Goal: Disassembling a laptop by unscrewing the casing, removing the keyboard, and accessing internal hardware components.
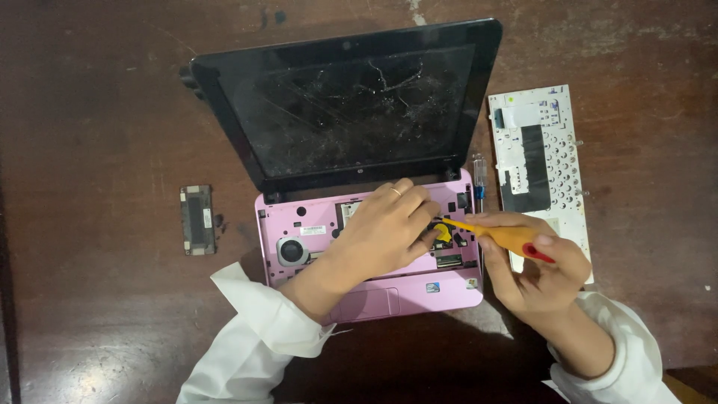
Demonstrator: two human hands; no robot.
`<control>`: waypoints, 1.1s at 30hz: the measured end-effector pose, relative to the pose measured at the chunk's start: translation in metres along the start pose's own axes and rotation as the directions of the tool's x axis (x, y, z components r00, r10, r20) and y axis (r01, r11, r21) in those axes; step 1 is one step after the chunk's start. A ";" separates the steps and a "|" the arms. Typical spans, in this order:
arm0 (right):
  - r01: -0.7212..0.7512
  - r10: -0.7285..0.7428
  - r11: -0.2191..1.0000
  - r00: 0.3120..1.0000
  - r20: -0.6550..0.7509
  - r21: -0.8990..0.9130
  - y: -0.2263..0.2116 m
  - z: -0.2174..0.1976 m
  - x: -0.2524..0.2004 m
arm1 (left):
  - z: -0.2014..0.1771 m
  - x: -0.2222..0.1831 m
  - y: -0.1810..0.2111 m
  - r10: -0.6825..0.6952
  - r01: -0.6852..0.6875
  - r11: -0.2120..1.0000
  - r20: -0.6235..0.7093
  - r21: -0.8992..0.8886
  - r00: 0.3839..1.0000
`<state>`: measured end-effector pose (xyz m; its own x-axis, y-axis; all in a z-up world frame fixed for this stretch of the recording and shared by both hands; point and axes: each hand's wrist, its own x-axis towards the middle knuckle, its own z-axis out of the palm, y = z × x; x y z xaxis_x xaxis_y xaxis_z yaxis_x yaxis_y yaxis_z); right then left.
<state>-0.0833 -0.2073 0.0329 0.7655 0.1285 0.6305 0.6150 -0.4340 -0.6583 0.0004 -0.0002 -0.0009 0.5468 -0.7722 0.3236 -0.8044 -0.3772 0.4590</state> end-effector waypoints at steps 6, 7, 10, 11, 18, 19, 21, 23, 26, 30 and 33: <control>-0.008 0.007 0.999 1.000 0.020 0.043 0.000 0.001 0.001 | 0.000 0.000 0.000 -0.004 0.004 1.000 -0.005 0.012 1.000; 0.003 -0.003 1.000 1.000 0.006 0.023 -0.001 0.001 0.002 | 0.000 0.000 0.000 0.000 0.000 1.000 -0.006 0.017 1.000; 0.037 -0.037 0.999 0.999 -0.007 -0.005 -0.003 0.001 0.007 | 0.001 0.000 0.000 0.000 0.000 1.000 0.002 0.027 1.000; 0.060 -0.060 0.998 0.998 -0.008 -0.014 -0.003 0.001 0.009 | 0.001 0.000 0.000 -0.004 0.003 1.000 0.011 0.031 1.000; 0.014 -0.015 1.000 0.999 -0.028 -0.026 -0.011 -0.001 0.013 | 0.001 0.002 0.000 0.014 -0.012 0.999 -0.042 0.036 0.999; 0.037 -0.038 0.999 0.999 -0.035 -0.035 -0.011 0.000 0.013 | 0.002 0.002 0.000 0.025 -0.023 0.999 -0.055 0.040 0.998; 0.059 -0.061 0.997 0.997 -0.040 -0.046 -0.012 -0.003 0.014 | 0.003 0.001 -0.001 0.037 -0.034 0.998 -0.068 0.043 0.997; 0.014 -0.033 0.971 0.997 -0.075 -0.239 -0.014 -0.008 0.014 | 0.002 0.002 0.000 0.007 -0.007 1.000 -0.091 -0.005 0.996; -0.140 -0.033 0.796 0.961 -0.274 -0.588 0.000 -0.026 -0.016 | -0.003 0.001 0.000 -0.027 0.015 0.994 -0.105 -0.111 0.994; -0.108 0.090 0.989 0.982 -0.163 -0.100 -0.009 -0.015 0.008 | -0.013 0.004 0.006 -0.073 -0.027 0.915 -0.230 -0.402 0.970; -0.213 0.212 0.959 0.977 -0.025 -0.185 -0.017 -0.009 0.013 | -0.017 0.005 0.006 -0.194 0.036 0.771 -0.181 -0.636 0.964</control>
<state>-0.0850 -0.2064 0.0558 0.8734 0.0108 0.4869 0.3922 -0.6084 -0.6899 0.0019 0.0023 0.0177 0.7250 -0.5793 0.3726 -0.4526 0.0071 0.8917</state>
